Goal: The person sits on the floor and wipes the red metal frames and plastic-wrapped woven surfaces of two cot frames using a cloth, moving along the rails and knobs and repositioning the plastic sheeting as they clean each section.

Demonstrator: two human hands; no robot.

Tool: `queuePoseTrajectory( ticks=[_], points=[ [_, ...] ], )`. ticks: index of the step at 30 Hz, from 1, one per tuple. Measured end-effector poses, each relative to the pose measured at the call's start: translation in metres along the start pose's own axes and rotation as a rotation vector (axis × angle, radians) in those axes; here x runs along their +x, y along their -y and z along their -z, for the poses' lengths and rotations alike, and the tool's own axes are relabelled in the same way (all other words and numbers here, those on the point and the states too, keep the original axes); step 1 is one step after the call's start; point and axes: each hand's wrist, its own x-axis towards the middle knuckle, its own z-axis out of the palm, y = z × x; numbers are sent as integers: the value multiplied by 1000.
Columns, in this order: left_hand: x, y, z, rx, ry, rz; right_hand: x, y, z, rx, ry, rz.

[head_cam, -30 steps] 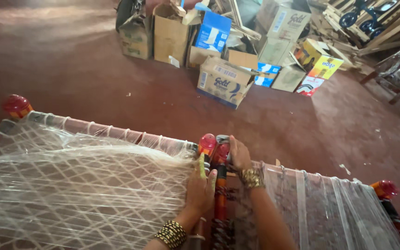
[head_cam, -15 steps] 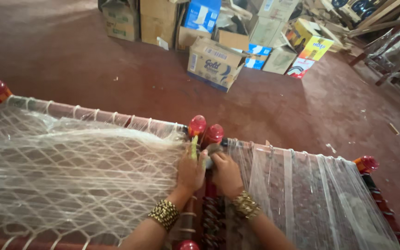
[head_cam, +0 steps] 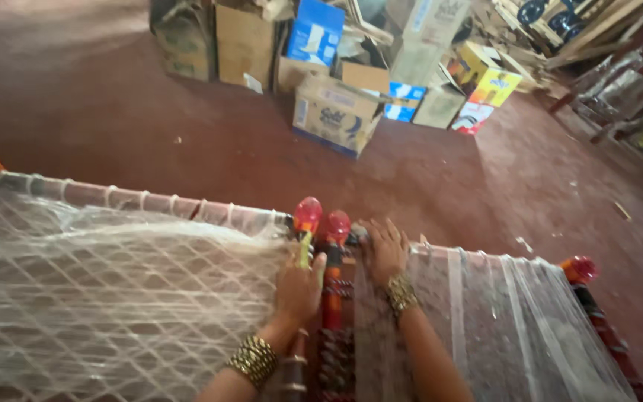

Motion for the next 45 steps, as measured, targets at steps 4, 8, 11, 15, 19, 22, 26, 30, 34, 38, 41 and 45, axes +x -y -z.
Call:
queuePoseTrajectory(
  ticks=[4,8,11,15,19,22,26,30,34,38,41,45],
  points=[
    [2,-1,0,32,-18,-50,-4,-29,-28,21,-153,244],
    [1,0,1,16,-42,-117,-72,-38,-18,345,162,263],
    [-2,0,1,19,17,-43,-147,-21,16,464,196,194],
    [-4,-5,-4,197,53,-147,-212,21,71,274,574,138],
    [-7,-9,-6,412,229,-303,-199,24,96,112,655,373],
    [-7,-10,-5,482,323,-239,-150,-6,89,104,589,280],
    [-5,-13,-2,509,346,-202,-68,-40,57,-56,165,271],
    [-3,-18,2,477,333,-179,-12,-35,3,-198,72,-215],
    [-2,-23,4,546,391,-184,-19,-33,-22,-72,-7,88],
    [-2,-24,4,582,448,-168,-27,-50,-10,-206,147,317],
    [-2,-23,4,596,460,-162,-17,-76,7,-197,269,-25],
    [-2,-20,4,569,448,-153,-17,-120,18,-397,-258,-123]
  ],
)
